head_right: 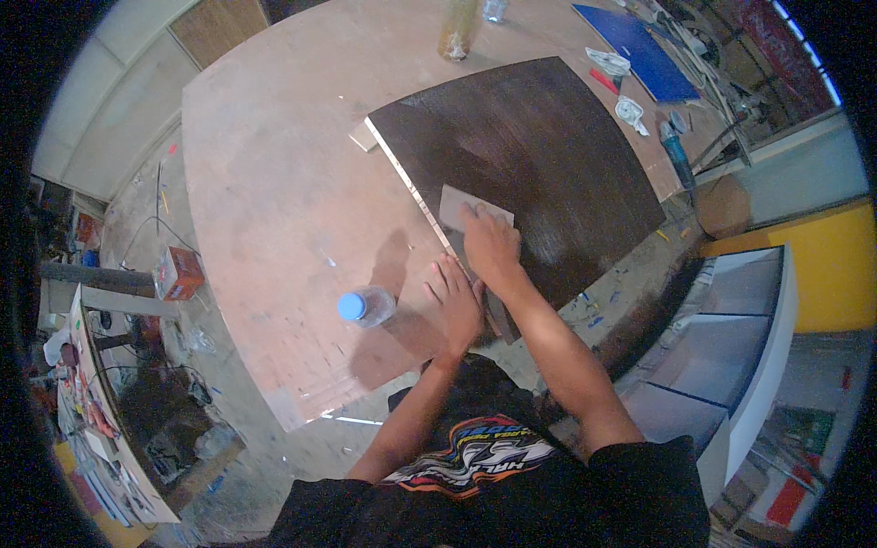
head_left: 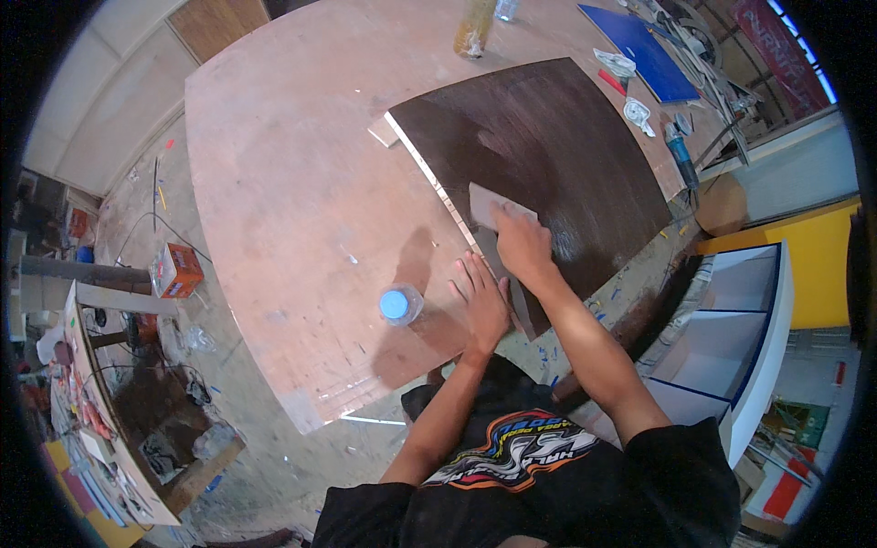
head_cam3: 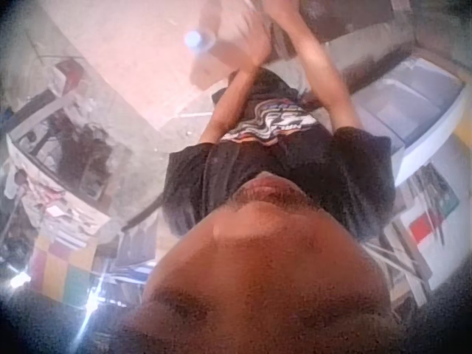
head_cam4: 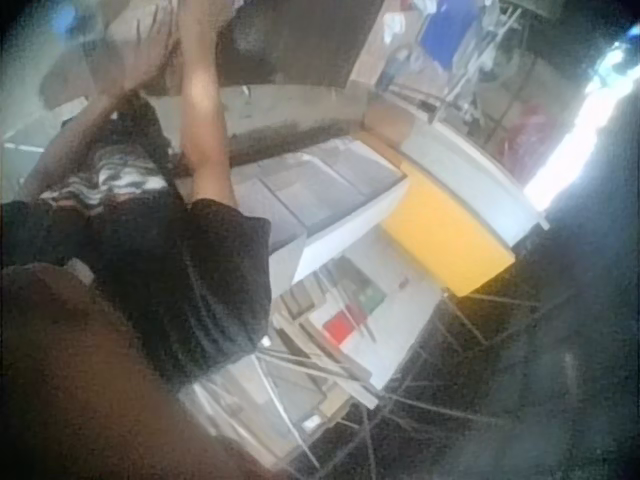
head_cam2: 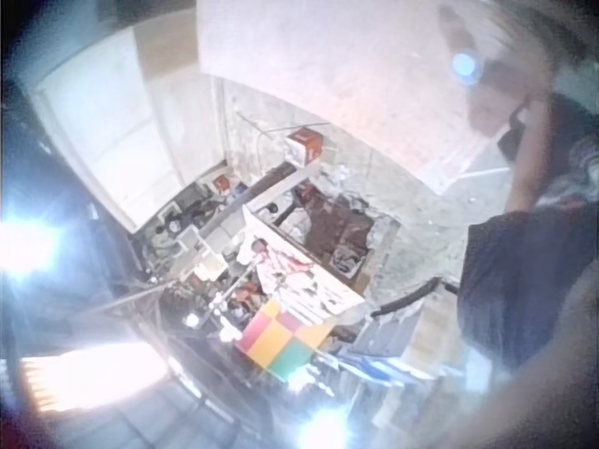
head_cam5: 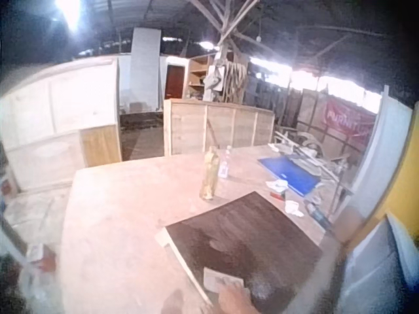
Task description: The person sands a rectangular board with a sanding block, then pours a yellow liquid onto the board and spreads it evenly with a cloth. The board is flipped and handled multiple times during the process.
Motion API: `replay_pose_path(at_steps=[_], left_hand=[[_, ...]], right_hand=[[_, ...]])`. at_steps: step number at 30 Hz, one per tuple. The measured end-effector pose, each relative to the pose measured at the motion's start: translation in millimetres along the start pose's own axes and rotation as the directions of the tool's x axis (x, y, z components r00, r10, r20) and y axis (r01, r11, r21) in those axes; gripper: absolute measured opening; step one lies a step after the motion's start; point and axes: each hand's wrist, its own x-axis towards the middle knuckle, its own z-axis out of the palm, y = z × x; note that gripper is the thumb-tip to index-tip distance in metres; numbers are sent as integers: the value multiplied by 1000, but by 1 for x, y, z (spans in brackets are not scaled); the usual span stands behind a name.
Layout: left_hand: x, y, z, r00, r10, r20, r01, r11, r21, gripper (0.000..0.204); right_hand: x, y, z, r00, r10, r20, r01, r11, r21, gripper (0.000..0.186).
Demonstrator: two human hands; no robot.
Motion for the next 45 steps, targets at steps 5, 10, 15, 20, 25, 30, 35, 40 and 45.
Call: replay_pose_path(at_steps=[5, 10, 15, 20, 25, 30, 35, 40, 45], left_hand=[[-2, -15, 6, 982, -39, 182, -38, 915, 402, 73], [-16, -1, -12, 997, -20, 71, 13, 995, 94, 79], [-47, 4, -13, 989, -19, 149, 6, 996, 89, 78], [-52, -4, -7, 928, 5, 373, -119, 952, 283, 75], [-45, -10, -5, 986, 36, 160, -67, 979, 193, 73], [-50, 0, 4, 986, 49, 159, -73, 986, 147, 77], [-47, -8, 2, 992, 20, 124, -40, 986, 164, 78], [-52, -7, 8, 994, 45, 103, -53, 996, 77, 76], [-60, -17, 16, 993, 77, 88, -93, 978, 188, 74]], right_hand=[[-35, -25, -37, 912, -113, 393, 118, 993, 12, 44], [-9, 23, -8, 991, 95, 99, -91, 995, -39, 42], [-4, -7, 13, 992, -13, 126, 21, 998, -57, 35], [-20, -47, 0, 910, -110, 400, 131, 991, -26, 32], [-55, -38, -45, 960, -13, 280, -18, 994, 108, 39], [-94, 47, 27, 991, -89, -95, 78, 990, -114, 50], [-100, 36, -8, 973, -19, 229, 19, 1000, 2, 48], [-67, 48, 5, 991, 136, 6, -136, 989, -58, 32], [-81, -7, 14, 982, 84, 167, -83, 996, -12, 25]])
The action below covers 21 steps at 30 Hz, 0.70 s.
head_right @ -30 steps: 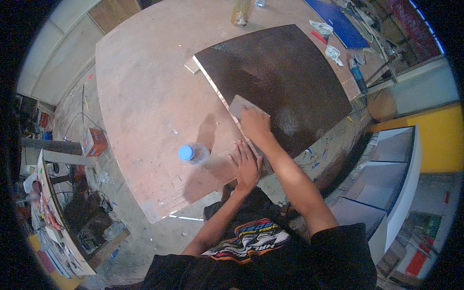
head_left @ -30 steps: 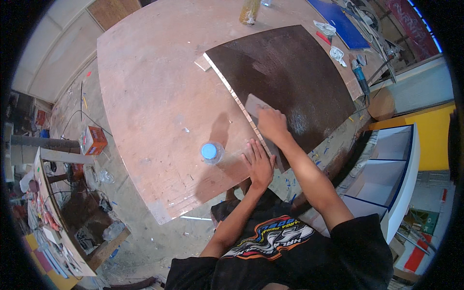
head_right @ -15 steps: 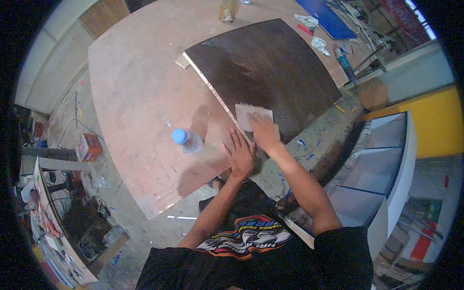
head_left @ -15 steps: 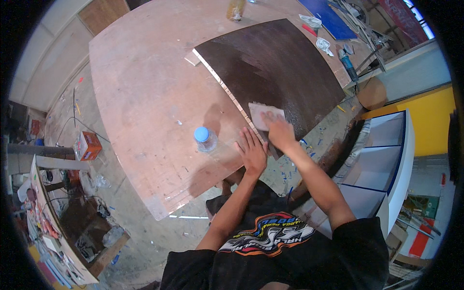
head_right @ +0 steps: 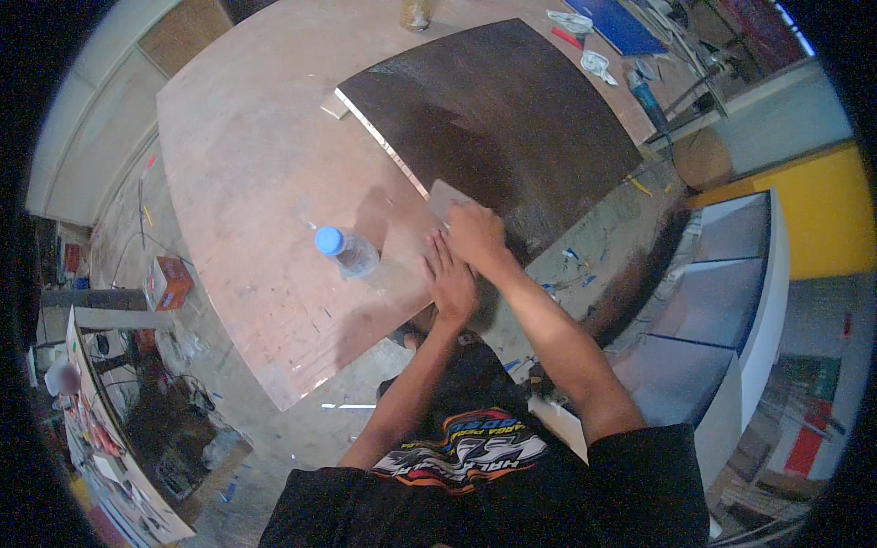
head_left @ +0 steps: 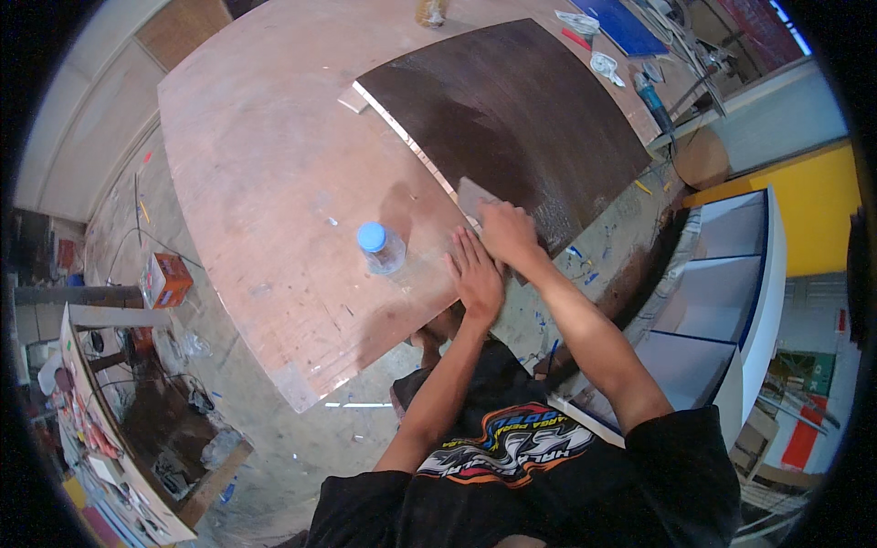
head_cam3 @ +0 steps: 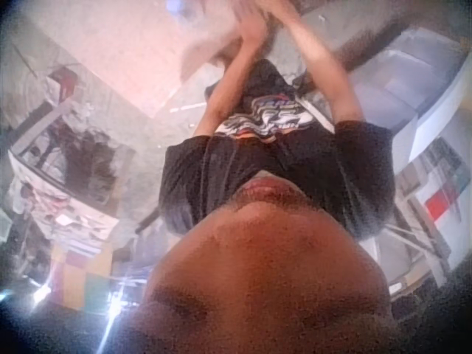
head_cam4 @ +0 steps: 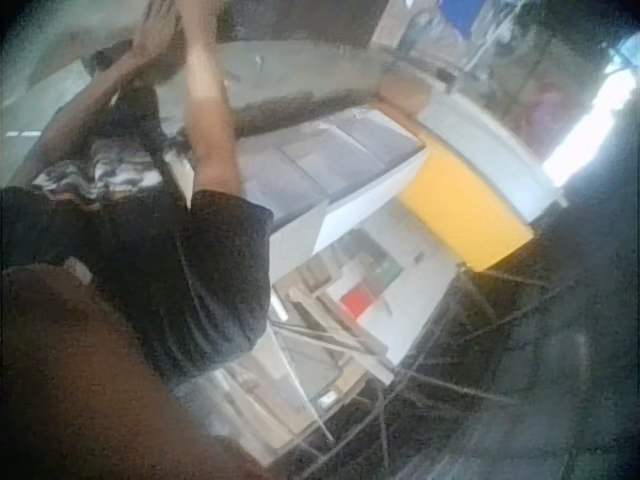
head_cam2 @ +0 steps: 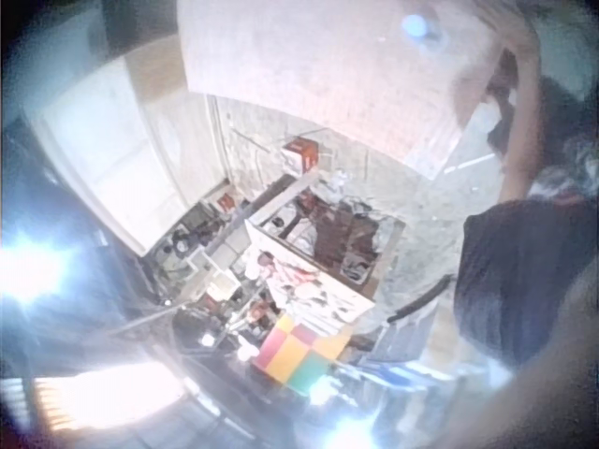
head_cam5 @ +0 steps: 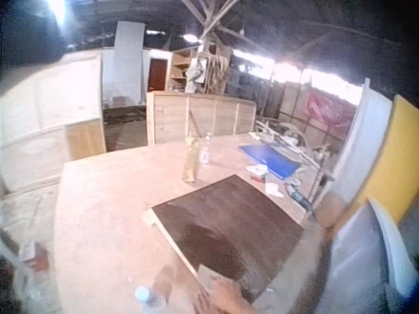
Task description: The person sands a rectangular board with a sanding block, then pours a yellow liquid onto the board and spreads it evenly with a cloth. The board is flipped and handled multiple times during the process.
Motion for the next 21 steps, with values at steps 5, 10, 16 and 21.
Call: replay_pose_path(at_steps=[5, 10, 16, 21], left_hand=[[1, 5, 3, 999, 28, 36, -33, 987, 155, 74], [5, 7, -11, 997, -67, 22, 66, 996, 52, 74], [7, 17, -9, 997, -59, 40, 52, 987, 154, 77], [-6, 13, -22, 993, -84, -84, 76, 992, -97, 71]], right_hand=[[-9, -20, -5, 987, -103, 121, 99, 995, 33, 27], [-27, 12, -76, 995, -94, 17, 88, 971, 222, 38], [-51, 120, 39, 890, -370, -268, 323, 924, -204, 50], [-45, 112, -23, 970, -235, -52, 238, 970, 41, 42]])
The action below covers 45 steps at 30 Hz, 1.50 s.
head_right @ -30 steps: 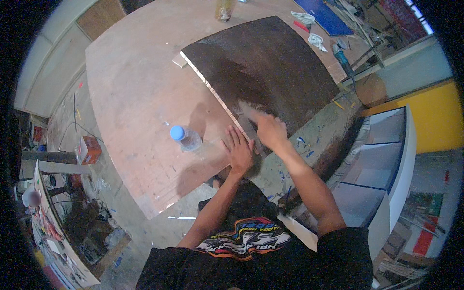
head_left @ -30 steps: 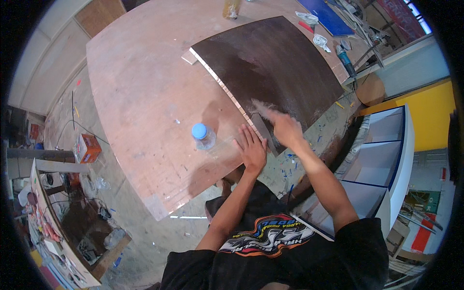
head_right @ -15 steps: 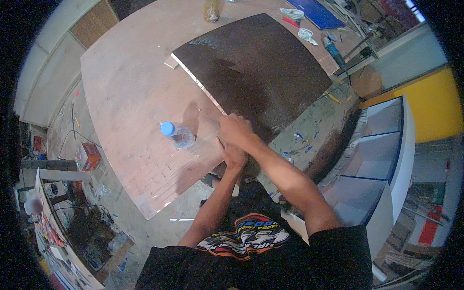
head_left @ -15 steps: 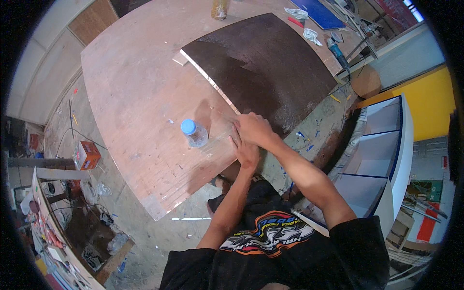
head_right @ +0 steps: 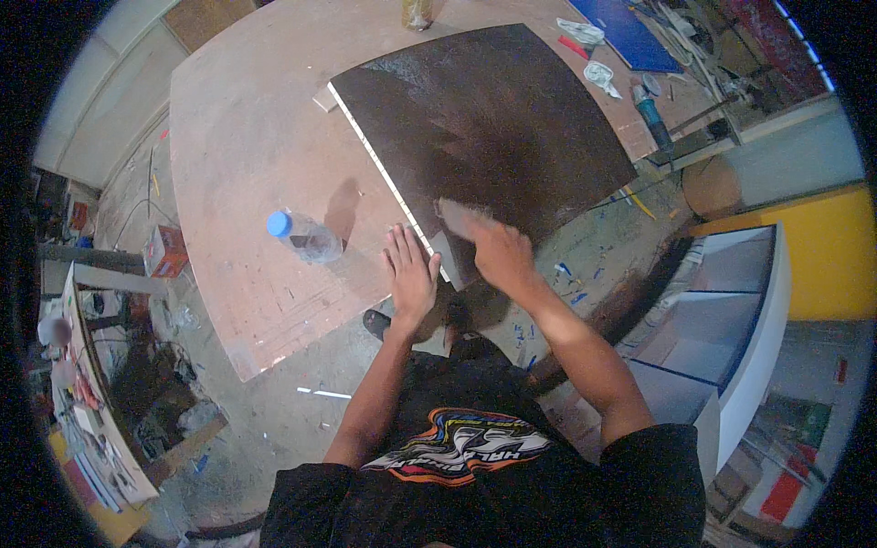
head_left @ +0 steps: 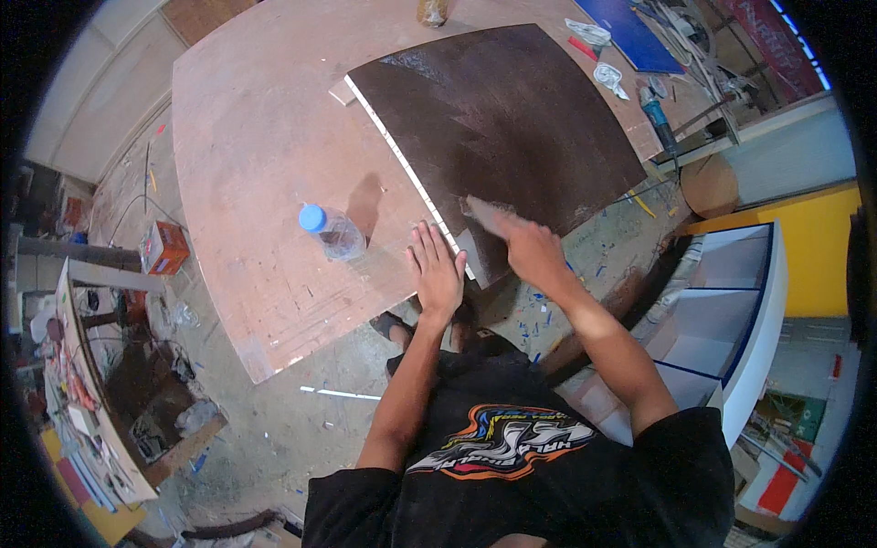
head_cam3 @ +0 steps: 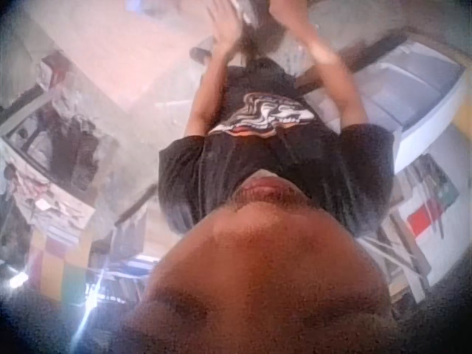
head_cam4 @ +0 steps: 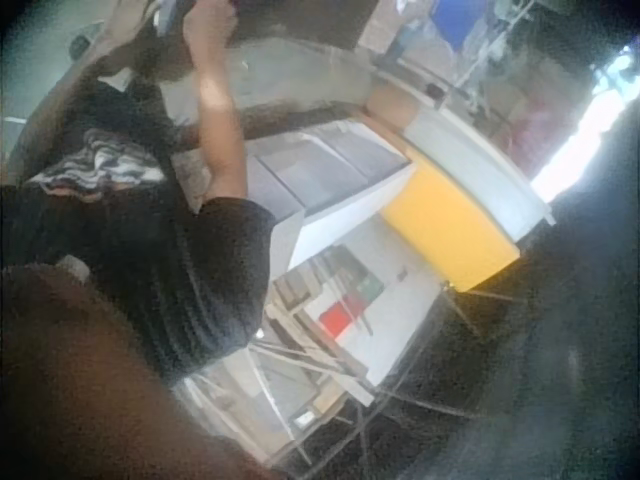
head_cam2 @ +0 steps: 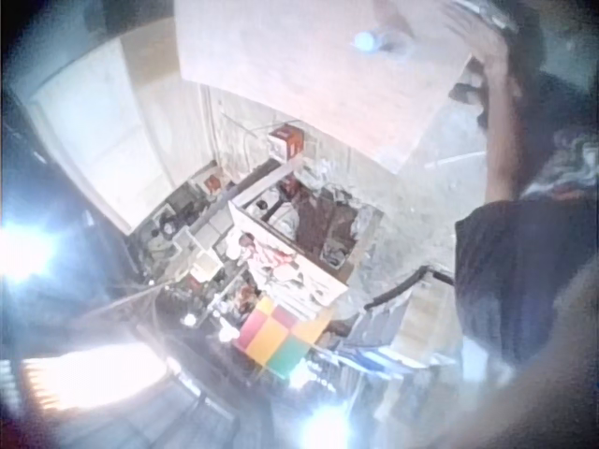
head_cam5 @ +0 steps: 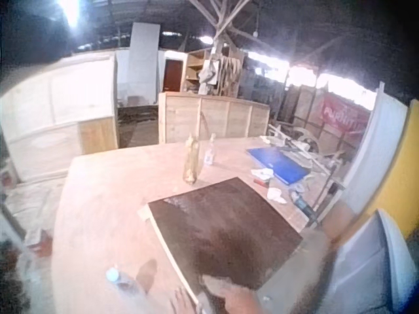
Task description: The person sands a rectangular board with a sanding block, then pours a yellow liquid onto the board and spreads it evenly with a cloth. The board is flipped and handled multiple times during the process.
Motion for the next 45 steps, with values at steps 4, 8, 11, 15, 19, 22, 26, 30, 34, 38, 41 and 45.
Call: replay_pose_path(at_steps=[4, 8, 11, 15, 19, 22, 26, 30, 34, 38, 41, 45], left_hand=[[-31, 24, -24, 996, -84, -33, 68, 937, -344, 43], [-73, 40, -1, 920, -334, 206, 392, 748, -536, 27], [-81, 53, 17, 865, -444, 234, 477, 581, -660, 23], [-85, 47, 43, 882, -439, 169, 416, 560, -716, 25], [-78, 47, 44, 843, -483, 235, 467, 444, -765, 23], [-74, 56, 40, 824, -489, 288, 483, 337, -808, 29], [-75, 52, 41, 820, -490, 296, 493, 343, -799, 29], [-76, 46, 42, 827, -479, 294, 494, 371, -786, 27], [-76, 42, 49, 823, -417, 385, 504, 223, -834, 27], [-74, 43, 41, 829, -428, 361, 521, 351, -778, 27], [-73, 37, 27, 823, -410, 394, 539, 342, -769, 30], [-65, 3, 2, 869, -350, 349, 490, 524, -697, 34]], right_hand=[[28, 10, -1, 994, 78, 81, -69, 992, -108, 40], [19, -17, 20, 983, -69, 167, 80, 995, -58, 38], [5, -31, 36, 960, -225, 165, 227, 974, 6, 33], [-7, -59, 8, 845, -353, 402, 359, 931, 63, 31], [-4, -29, -36, 905, -317, 285, 328, 945, 11, 41], [10, 31, -28, 901, -434, -15, 434, 901, 1, 47], [-18, 51, 1, 861, -494, 124, 509, 824, -248, 38], [0, 59, -19, 861, -363, 357, 439, 884, -160, 40], [18, 54, -10, 946, -313, 89, 323, 937, -134, 44], [-2, 36, 27, 955, -295, -4, 291, 943, -160, 41], [-18, 31, 31, 953, -301, 44, 304, 940, -153, 39], [-31, 32, 32, 945, -324, 46, 328, 933, -147, 38]])
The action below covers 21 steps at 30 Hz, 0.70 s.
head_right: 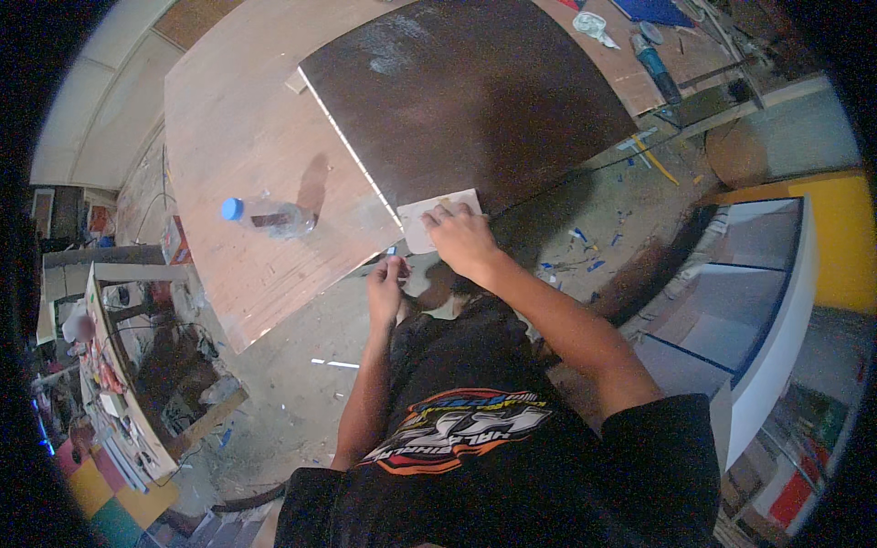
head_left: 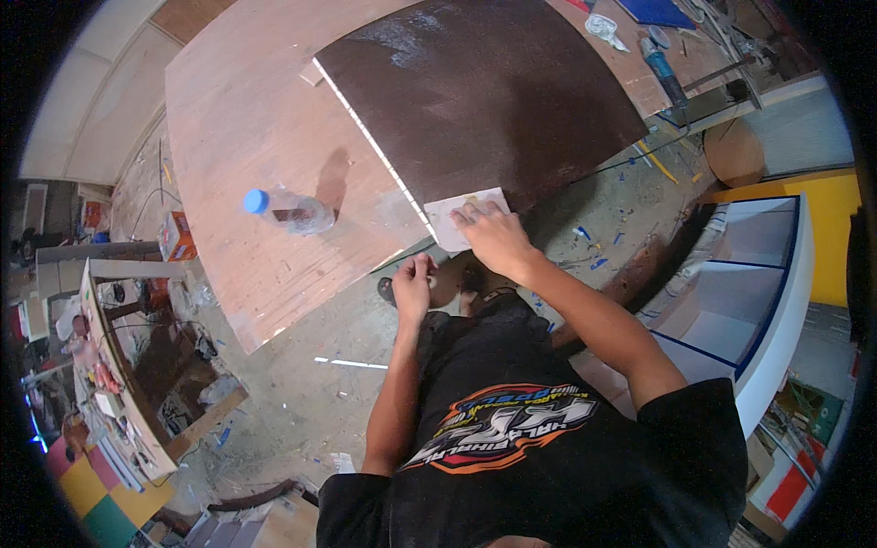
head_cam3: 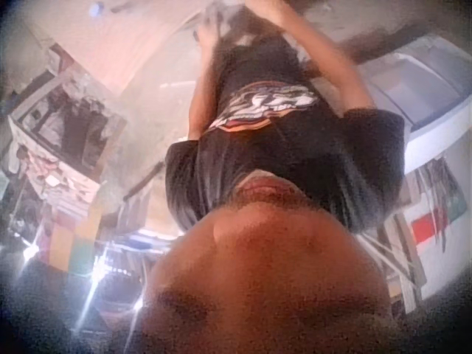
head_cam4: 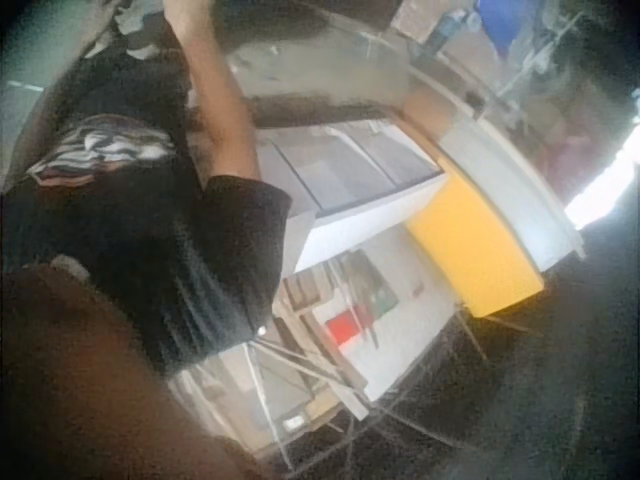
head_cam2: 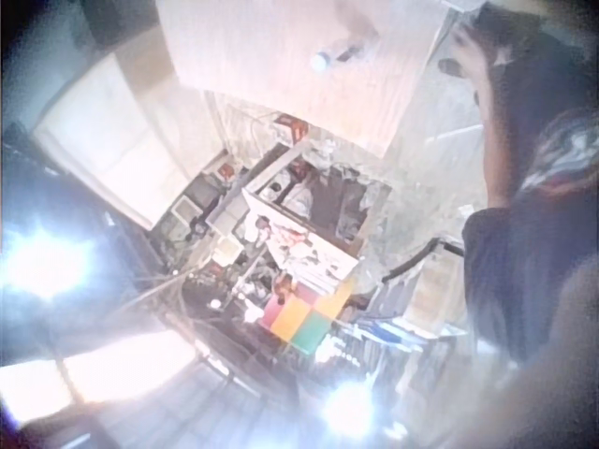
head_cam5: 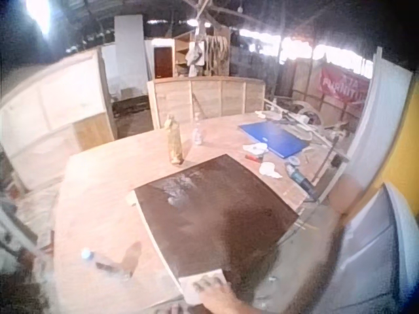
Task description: The person sands a rectangular board with a sanding block, then pours a yellow liquid onto the board and spreads it evenly with a cloth. The board is flipped and handled multiple times during the process.
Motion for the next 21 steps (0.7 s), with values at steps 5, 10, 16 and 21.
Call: replay_pose_path(at_steps=[5, 10, 16, 21], left_hand=[[18, 31, -44, 982, 105, -158, -103, 994, 22, 35], [24, 49, -52, 978, 123, -170, -132, 990, -42, 35], [27, 33, -47, 989, 80, -122, -90, 993, -78, 32], [20, 34, -35, 996, 59, -68, -61, 998, -23, 30]], right_hand=[[-19, -16, -1, 1000, -15, -24, 15, 1000, -17, 39], [-40, -37, 3, 1000, 23, 14, -23, 999, -48, 39], [-70, -38, -10, 983, 14, 182, -42, 988, 149, 40], [-102, 6, -35, 979, 41, 200, -148, 815, 561, 50]])
